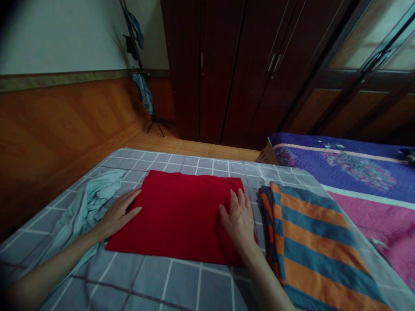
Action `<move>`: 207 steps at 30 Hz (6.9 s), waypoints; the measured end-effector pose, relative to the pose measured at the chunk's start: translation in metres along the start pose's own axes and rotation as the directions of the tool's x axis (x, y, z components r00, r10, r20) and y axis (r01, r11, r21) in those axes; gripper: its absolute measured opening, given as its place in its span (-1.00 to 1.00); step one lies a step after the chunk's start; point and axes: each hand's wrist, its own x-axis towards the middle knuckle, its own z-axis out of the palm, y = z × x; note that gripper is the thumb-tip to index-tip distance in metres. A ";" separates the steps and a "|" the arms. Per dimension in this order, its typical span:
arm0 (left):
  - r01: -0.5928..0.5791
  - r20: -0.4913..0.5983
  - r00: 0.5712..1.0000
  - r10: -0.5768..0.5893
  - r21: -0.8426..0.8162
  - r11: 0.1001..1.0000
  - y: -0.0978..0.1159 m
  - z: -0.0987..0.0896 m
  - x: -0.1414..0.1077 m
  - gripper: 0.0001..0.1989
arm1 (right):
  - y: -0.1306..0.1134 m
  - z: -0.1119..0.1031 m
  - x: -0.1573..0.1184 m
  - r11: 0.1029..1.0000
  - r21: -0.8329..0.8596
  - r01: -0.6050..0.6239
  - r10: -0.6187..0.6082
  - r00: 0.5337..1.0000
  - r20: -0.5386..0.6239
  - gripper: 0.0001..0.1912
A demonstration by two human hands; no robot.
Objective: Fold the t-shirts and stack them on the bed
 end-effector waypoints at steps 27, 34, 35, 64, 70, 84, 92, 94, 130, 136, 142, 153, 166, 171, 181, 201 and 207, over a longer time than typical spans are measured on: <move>0.137 -0.098 0.970 -0.224 -0.545 0.827 -0.005 -0.011 -0.001 -0.61 | 0.002 -0.059 -0.008 0.327 0.453 -0.830 0.387 0.555 0.737 -0.60; 0.234 -0.078 0.913 -0.400 -0.702 0.672 -0.005 -0.020 0.001 -0.61 | -0.071 -0.058 0.027 0.330 0.661 -0.675 0.204 0.734 0.648 -0.27; 0.236 -0.072 0.907 -0.415 -0.729 0.642 -0.005 -0.021 0.001 -0.60 | -0.085 -0.055 0.035 0.356 0.679 -0.643 0.154 0.756 0.636 -0.24; 0.209 0.028 0.958 -0.287 -0.752 0.625 -0.011 -0.018 0.000 -0.60 | -0.261 0.015 -0.013 0.834 0.339 0.436 -0.550 0.708 0.443 -0.47; 0.030 -0.183 0.968 -0.170 -0.588 0.808 0.014 -0.035 -0.008 -0.68 | -0.221 0.013 0.035 0.841 0.451 0.298 -0.482 0.792 0.374 -0.65; -0.323 -0.041 0.946 0.322 -0.200 0.925 0.030 -0.043 -0.021 -0.72 | -0.221 0.080 0.100 0.763 0.252 0.595 -0.646 0.705 0.291 -0.40; -0.244 -0.020 0.970 0.243 -0.142 0.959 0.027 -0.032 -0.021 -0.86 | -0.149 0.037 0.014 0.713 0.218 0.666 -0.701 0.675 0.229 -0.23; -0.239 -0.022 0.971 0.239 -0.128 0.962 0.027 -0.031 -0.021 -0.88 | -0.132 0.028 -0.006 0.729 0.226 0.646 -0.684 0.689 0.240 -0.21; -0.328 0.162 0.937 0.310 0.100 0.939 0.053 0.010 0.081 -0.52 | -0.119 0.002 -0.037 0.658 0.525 0.539 -0.752 0.498 0.432 -0.15; -0.235 0.197 0.960 0.200 0.175 0.956 0.069 0.010 0.093 -0.54 | -0.117 0.002 -0.039 0.658 0.531 0.534 -0.752 0.507 0.421 -0.13; -0.315 0.111 0.938 0.329 -0.127 0.941 0.083 0.007 0.122 -0.77 | -0.115 0.001 -0.038 0.662 0.552 0.507 -0.747 0.510 0.427 -0.12; -0.299 0.001 0.949 0.315 -0.312 0.902 0.078 0.026 0.122 -0.90 | -0.114 0.001 -0.040 0.657 0.557 0.508 -0.748 0.530 0.399 -0.17; -0.095 -0.095 0.993 0.065 -0.351 0.931 0.077 0.033 0.124 -0.85 | -0.114 0.003 -0.040 0.637 0.536 0.554 -0.765 0.538 0.354 -0.15; 0.072 -0.172 0.975 -0.143 -0.364 0.929 0.056 0.027 0.132 -0.79 | -0.115 0.006 -0.040 0.643 0.517 0.565 -0.762 0.541 0.356 -0.14; 0.003 -0.159 0.987 -0.014 -0.069 0.998 0.065 -0.021 0.115 -0.78 | -0.114 0.009 -0.041 0.631 0.504 0.589 -0.771 0.547 0.327 -0.14; -0.344 0.314 0.909 0.274 0.194 0.919 0.067 -0.010 0.030 -0.41 | -0.113 0.014 -0.045 0.625 0.458 0.632 -0.778 0.553 0.299 -0.03; -0.307 0.229 0.940 0.254 0.235 0.922 0.058 0.000 0.008 -0.38 | -0.095 0.021 -0.011 0.764 0.287 0.578 -0.646 0.687 0.333 -0.08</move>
